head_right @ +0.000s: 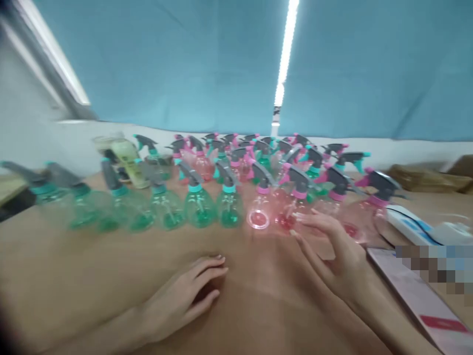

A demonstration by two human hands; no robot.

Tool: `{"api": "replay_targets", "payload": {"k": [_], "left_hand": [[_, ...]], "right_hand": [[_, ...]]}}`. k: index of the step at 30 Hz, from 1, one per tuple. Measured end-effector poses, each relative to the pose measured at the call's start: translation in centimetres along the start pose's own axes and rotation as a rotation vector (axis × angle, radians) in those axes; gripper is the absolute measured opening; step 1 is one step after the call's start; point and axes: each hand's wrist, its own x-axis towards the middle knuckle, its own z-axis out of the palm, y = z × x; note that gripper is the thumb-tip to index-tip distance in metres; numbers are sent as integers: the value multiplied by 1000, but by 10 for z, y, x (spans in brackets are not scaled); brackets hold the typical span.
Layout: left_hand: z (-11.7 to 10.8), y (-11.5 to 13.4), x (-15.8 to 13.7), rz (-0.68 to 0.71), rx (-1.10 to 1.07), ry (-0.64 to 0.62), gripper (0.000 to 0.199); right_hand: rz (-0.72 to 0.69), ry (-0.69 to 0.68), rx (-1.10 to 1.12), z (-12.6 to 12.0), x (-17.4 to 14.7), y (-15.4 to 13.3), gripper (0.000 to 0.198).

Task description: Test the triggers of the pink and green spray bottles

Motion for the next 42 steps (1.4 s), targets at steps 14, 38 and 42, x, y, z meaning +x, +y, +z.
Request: {"api": "replay_targets", "payload": {"k": [14, 38, 42], "left_hand": [[-139, -122, -143, -768, -63, 967, 30], [-150, -232, -102, -814, 81, 1174, 54], [-147, -239, -95, -786, 102, 1205, 54]], "right_hand": [[-190, -574, 664, 170, 39, -176, 32], [-1182, -311, 211, 320, 98, -245, 33], [-1218, -334, 144, 326, 104, -240, 34]]}}
